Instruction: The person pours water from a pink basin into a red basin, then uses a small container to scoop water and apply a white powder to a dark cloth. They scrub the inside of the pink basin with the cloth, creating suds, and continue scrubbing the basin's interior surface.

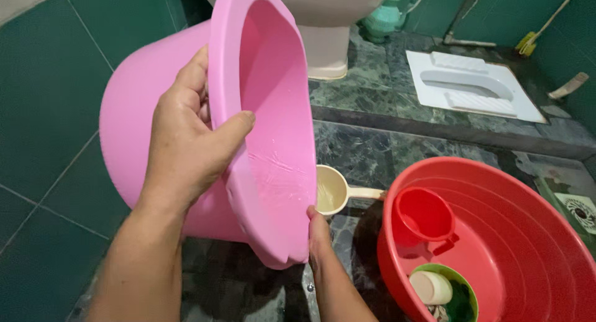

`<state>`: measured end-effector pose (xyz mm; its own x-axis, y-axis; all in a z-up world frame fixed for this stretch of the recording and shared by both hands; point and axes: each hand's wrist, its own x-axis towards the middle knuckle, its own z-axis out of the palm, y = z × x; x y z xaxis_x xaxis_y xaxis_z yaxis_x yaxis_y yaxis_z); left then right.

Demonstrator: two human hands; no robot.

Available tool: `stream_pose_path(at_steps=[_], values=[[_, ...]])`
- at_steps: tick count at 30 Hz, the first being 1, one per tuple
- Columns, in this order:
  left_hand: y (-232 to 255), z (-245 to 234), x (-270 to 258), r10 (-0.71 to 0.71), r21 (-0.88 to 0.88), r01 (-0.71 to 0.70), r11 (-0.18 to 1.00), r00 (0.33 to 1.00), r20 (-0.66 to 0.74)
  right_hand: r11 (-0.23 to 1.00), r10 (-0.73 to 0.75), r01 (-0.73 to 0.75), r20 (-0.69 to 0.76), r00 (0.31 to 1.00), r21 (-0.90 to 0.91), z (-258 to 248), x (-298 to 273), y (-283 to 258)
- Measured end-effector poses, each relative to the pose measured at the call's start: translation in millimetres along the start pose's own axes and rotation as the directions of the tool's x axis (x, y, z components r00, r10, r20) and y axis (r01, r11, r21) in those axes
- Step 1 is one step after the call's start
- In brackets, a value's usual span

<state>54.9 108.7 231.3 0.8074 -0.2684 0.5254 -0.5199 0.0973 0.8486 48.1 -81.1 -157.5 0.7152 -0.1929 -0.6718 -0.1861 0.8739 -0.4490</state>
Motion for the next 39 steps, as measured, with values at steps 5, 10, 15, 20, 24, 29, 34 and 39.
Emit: stream_pose_path(at_steps=[5, 10, 15, 20, 24, 29, 34, 39], values=[[-1, 7, 1, -0.014, 0.101, 0.012, 0.995, 1.0, 0.013, 1.0, 0.03, -0.03, 0.0, 1.0, 0.006, 3, -6, 1], [0, 9, 0, -0.002, -0.015, 0.003, 1.0, 0.999, 0.052, 1.0, -0.019, 0.019, 0.001, 1.0, 0.017, 0, 5, 4], [0, 9, 1, -0.03, 0.008, 0.03, 1.0, 0.999, 0.038, 0.998, -0.065, 0.065, -0.029, 0.997, -0.023, -1, 2, 0], [2, 15, 1, -0.038, -0.055, 0.041, 0.998, 0.998, 0.057, 0.999, 0.027, -0.027, -0.004, 1.0, 0.036, 6, -8, 2], [7, 23, 0, -0.045, -0.088, 0.054, 0.995, 0.994, 0.1, 0.995, 0.031, -0.035, 0.041, 0.999, 0.095, 8, -9, 9], [7, 29, -4, -0.021, -0.155, 0.041, 0.987, 0.992, 0.124, 0.987, 0.08, -0.089, 0.074, 0.994, 0.133, 13, -8, 10], [5, 24, -5, -0.014, -0.171, 0.036, 0.985, 0.992, 0.128, 0.989, -0.004, -0.012, 0.108, 0.994, 0.144, 4, 4, 16], [10, 27, -6, -0.011, -0.146, 0.03, 0.989, 0.991, 0.132, 0.983, 0.035, -0.054, 0.113, 0.993, 0.175, 12, -1, 16]])
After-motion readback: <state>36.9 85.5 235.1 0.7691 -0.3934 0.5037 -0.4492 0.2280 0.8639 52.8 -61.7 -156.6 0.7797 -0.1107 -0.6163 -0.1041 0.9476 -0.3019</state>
